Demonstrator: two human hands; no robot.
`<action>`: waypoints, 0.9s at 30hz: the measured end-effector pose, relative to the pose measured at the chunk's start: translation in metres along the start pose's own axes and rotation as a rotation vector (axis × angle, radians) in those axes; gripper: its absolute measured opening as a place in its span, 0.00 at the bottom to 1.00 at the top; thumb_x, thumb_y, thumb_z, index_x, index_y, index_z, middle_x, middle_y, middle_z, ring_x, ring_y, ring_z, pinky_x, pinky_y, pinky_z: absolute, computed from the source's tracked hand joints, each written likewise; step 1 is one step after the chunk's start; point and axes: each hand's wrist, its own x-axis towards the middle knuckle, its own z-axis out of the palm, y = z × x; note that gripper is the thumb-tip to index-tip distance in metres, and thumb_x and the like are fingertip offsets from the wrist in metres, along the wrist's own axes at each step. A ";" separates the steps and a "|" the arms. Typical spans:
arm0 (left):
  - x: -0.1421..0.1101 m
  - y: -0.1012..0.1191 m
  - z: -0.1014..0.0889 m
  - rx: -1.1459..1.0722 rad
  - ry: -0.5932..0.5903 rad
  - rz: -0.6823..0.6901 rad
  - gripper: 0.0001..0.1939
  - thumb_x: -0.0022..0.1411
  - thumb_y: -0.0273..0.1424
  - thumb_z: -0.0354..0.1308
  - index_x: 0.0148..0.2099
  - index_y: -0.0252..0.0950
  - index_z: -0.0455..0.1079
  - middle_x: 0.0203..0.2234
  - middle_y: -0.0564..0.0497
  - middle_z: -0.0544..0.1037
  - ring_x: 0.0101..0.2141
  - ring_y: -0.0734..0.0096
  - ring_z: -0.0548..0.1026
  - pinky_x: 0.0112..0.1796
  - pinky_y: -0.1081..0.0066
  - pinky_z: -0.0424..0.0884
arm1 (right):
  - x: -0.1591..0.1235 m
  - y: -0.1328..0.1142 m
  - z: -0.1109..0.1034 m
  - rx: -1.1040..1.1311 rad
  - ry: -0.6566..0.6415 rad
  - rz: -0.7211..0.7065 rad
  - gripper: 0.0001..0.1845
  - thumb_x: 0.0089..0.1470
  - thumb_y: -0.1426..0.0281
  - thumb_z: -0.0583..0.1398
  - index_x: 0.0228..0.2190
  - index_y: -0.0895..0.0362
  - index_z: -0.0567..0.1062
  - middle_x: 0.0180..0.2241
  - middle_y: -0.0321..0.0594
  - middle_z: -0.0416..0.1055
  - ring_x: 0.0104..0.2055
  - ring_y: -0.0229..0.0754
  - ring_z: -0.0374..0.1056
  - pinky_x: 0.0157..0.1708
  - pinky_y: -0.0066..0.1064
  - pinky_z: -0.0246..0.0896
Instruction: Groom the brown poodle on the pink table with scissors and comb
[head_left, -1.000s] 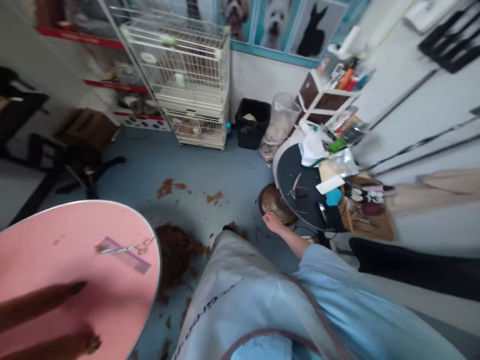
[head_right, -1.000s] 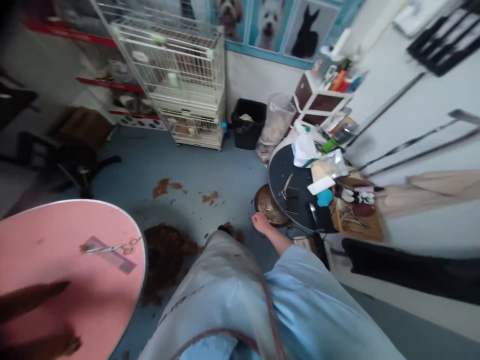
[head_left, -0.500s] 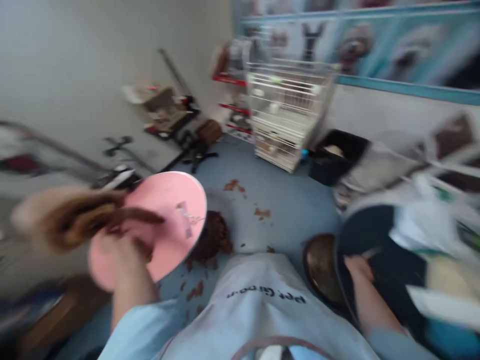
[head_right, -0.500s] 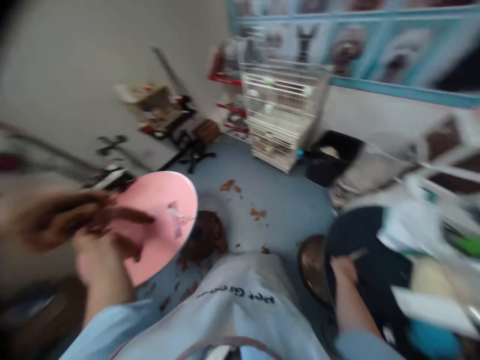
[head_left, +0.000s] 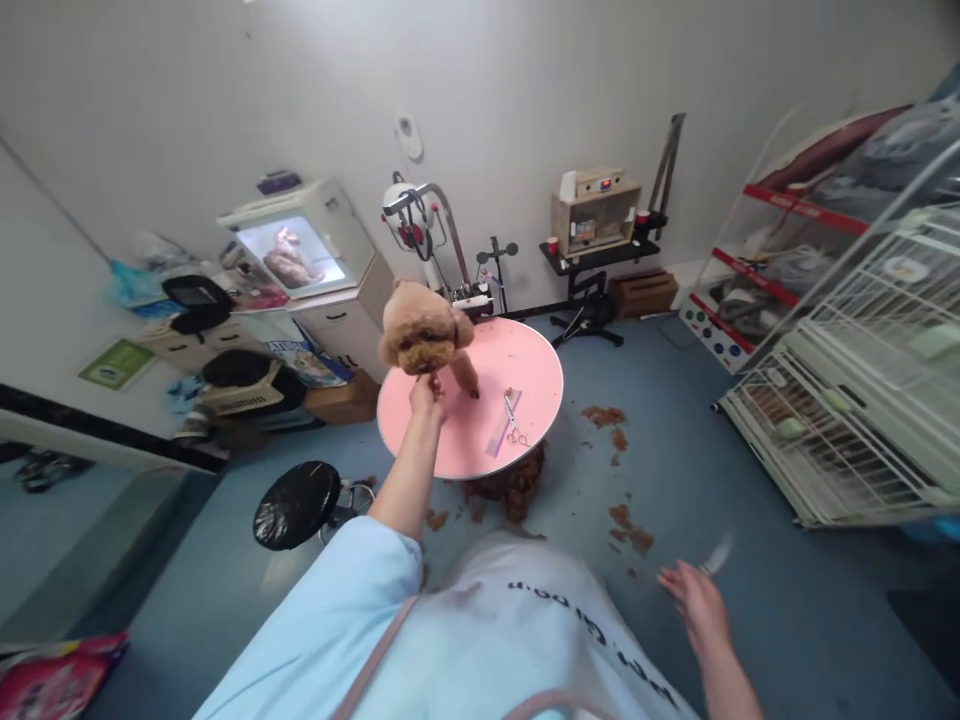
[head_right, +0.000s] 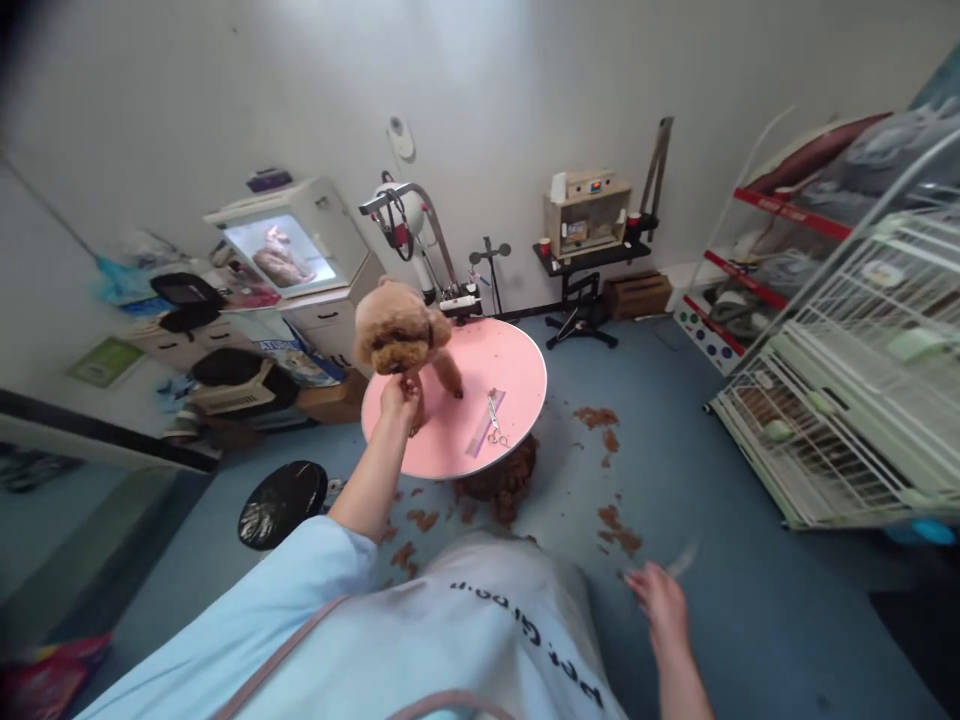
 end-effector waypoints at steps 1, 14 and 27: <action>0.003 -0.003 -0.001 -0.013 0.021 0.005 0.06 0.58 0.24 0.53 0.29 0.32 0.60 0.17 0.58 0.62 0.18 0.86 0.59 0.20 0.82 0.55 | 0.010 -0.017 0.030 0.014 -0.065 -0.010 0.27 0.37 0.47 0.61 0.39 0.45 0.70 0.50 0.58 0.68 0.50 0.53 0.69 0.44 0.43 0.67; 0.010 0.008 -0.012 0.121 -0.006 0.122 0.07 0.42 0.23 0.60 0.27 0.31 0.64 0.17 0.55 0.67 0.17 0.84 0.59 0.20 0.79 0.50 | -0.016 -0.223 0.383 0.179 -1.135 -0.011 0.16 0.39 0.68 0.65 0.31 0.55 0.65 0.28 0.35 0.73 0.33 0.38 0.72 0.38 0.32 0.65; 0.007 0.008 -0.006 0.061 0.124 0.182 0.14 0.37 0.24 0.62 0.28 0.33 0.61 0.21 0.55 0.68 0.20 0.84 0.62 0.23 0.80 0.54 | 0.012 -0.237 0.419 0.116 -1.340 0.183 0.17 0.39 0.67 0.66 0.31 0.54 0.64 0.26 0.32 0.71 0.32 0.37 0.70 0.38 0.32 0.64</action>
